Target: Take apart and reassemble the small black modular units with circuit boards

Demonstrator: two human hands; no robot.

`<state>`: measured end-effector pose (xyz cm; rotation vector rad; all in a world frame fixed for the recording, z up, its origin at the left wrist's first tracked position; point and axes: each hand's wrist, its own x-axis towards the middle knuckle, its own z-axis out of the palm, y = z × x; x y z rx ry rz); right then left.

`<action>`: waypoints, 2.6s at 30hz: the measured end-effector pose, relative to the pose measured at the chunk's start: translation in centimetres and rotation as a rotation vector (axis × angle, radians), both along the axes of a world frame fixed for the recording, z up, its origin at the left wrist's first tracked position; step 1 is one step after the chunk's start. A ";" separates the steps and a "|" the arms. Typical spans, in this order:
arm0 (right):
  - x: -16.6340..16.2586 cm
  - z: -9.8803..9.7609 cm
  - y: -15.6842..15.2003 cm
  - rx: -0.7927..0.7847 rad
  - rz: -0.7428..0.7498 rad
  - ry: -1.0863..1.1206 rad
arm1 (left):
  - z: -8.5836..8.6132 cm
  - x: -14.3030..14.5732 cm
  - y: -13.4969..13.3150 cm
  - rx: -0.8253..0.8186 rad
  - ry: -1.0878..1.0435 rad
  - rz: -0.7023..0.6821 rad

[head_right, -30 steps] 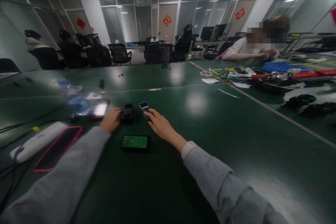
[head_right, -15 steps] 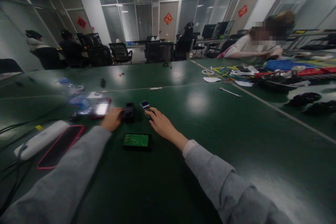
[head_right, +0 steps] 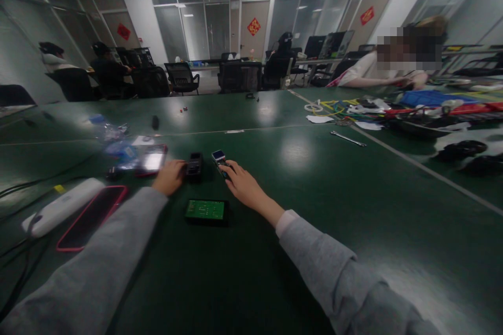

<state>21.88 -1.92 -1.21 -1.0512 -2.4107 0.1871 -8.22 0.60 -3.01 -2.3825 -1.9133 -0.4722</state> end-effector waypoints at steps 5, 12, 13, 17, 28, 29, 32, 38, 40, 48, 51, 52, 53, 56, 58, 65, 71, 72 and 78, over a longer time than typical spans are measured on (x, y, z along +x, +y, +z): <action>-0.1 -0.2 0.2 0.014 0.009 0.006 | -0.1 0.0 0.0 0.008 0.009 -0.009; 0.0 -0.2 0.2 0.013 0.007 0.003 | -0.1 -0.1 0.0 0.031 0.021 -0.016; 0.0 -0.1 0.1 0.012 0.009 0.002 | 0.0 0.0 0.0 0.032 0.024 -0.015; 0.0 0.0 0.0 0.016 0.004 0.007 | 0.1 0.1 -0.2 0.045 0.033 -0.021; 0.0 0.0 0.0 0.008 0.007 0.006 | -0.3 -0.6 -0.2 0.087 0.022 -0.098; 0.0 0.0 0.1 0.009 0.006 0.005 | -0.4 -0.6 -0.2 0.087 0.022 -0.098; -0.1 -0.1 0.1 0.012 0.003 0.001 | -0.4 -0.7 -0.1 0.089 0.019 -0.098; 0.0 0.0 0.1 0.009 0.008 0.009 | -0.6 -0.7 0.0 0.089 0.005 -0.097; -0.1 0.0 0.1 0.006 0.005 0.010 | -0.7 -0.7 0.0 0.091 -0.006 -0.098; 0.0 0.1 0.1 0.021 -0.007 0.006 | 0.1 -0.3 -0.3 0.069 -0.037 -0.208; -0.1 0.2 0.0 0.028 -0.016 -0.004 | 0.3 -0.1 -0.6 0.061 -0.044 -0.243; -0.1 0.3 0.0 0.027 -0.020 -0.003 | 0.4 -0.1 -0.6 0.059 -0.043 -0.248; -0.1 0.3 0.0 0.021 -0.024 0.001 | 0.4 0.0 -0.7 0.057 -0.042 -0.252; -0.2 0.4 0.0 -0.006 -0.029 0.029 | 0.4 0.0 -0.8 0.048 -0.037 -0.261; -0.3 0.5 -0.1 -0.012 -0.032 0.043 | 0.4 0.1 -0.8 0.045 -0.036 -0.264; -0.1 0.5 -0.1 0.011 -0.033 0.043 | 0.6 0.2 -0.9 0.038 -0.037 -0.266; -0.1 0.2 0.1 0.031 -0.048 0.045 | 0.7 0.3 -1.0 0.031 -0.028 -0.264; -0.1 0.2 0.1 0.030 -0.051 0.046 | 0.7 0.3 -1.0 0.030 -0.030 -0.266; 0.0 0.3 0.0 0.024 -0.048 0.061 | 0.6 0.3 -0.9 0.035 -0.035 -0.266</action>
